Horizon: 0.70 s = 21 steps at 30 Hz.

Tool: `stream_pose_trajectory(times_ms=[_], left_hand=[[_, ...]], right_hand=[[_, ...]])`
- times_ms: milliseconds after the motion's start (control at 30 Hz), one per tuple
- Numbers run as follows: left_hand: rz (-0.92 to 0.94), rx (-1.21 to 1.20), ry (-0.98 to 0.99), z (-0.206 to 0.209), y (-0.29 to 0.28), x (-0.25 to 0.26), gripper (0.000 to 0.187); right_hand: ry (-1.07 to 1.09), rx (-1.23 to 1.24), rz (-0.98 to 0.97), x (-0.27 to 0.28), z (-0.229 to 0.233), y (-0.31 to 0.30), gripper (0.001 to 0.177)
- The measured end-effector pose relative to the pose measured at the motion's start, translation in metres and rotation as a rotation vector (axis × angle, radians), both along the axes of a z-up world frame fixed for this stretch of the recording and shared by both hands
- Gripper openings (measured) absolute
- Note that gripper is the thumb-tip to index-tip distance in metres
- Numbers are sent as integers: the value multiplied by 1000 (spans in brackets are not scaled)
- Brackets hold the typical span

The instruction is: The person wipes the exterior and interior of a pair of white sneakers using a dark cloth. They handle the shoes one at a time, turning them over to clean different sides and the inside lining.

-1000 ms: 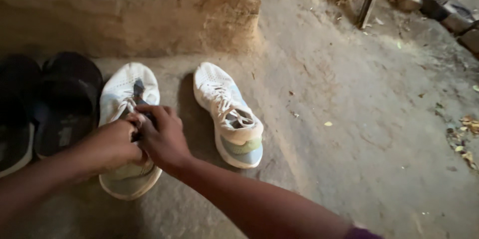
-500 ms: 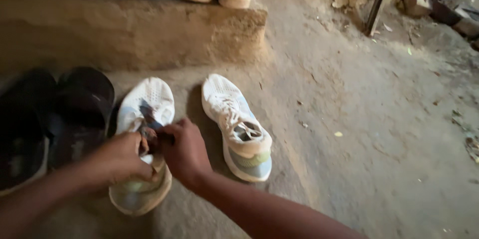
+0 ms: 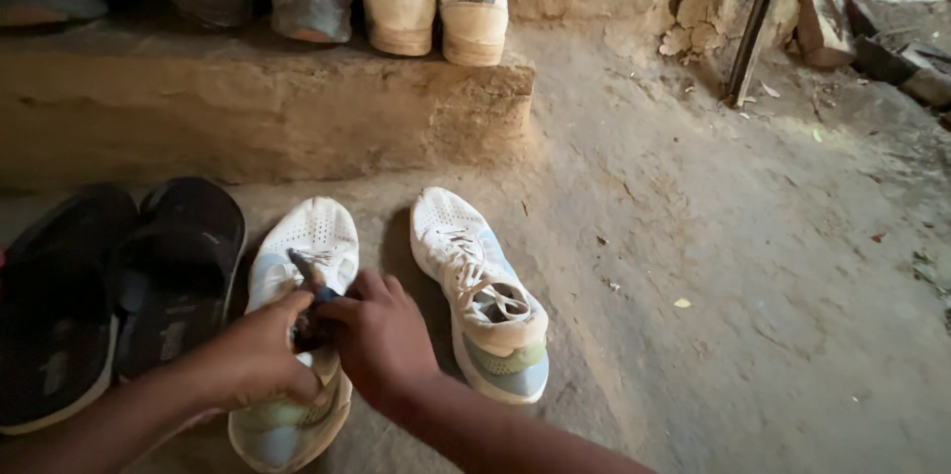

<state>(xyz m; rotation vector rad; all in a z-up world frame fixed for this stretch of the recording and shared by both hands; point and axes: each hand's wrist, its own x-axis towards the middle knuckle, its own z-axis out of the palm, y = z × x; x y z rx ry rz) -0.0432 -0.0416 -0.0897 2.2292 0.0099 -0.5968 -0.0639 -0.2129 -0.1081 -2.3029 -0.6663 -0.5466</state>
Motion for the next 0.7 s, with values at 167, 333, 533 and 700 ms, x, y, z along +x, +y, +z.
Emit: stream_pose_trajectory(times_ms=[167, 333, 533, 700], left_hand=[[61, -49, 133, 7, 2, -4, 121], [-7, 9, 15, 2, -1, -1, 119], [-29, -28, -71, -2, -3, 0, 80], [21, -136, -3, -12, 4, -2, 90]], right_hand=[[495, 176, 3, -14, -11, 2, 19], [169, 1, 125, -1, -7, -5, 18], [-169, -295, 151, 4, 4, -6, 21], [285, 127, 128, -12, -1, 4, 18]])
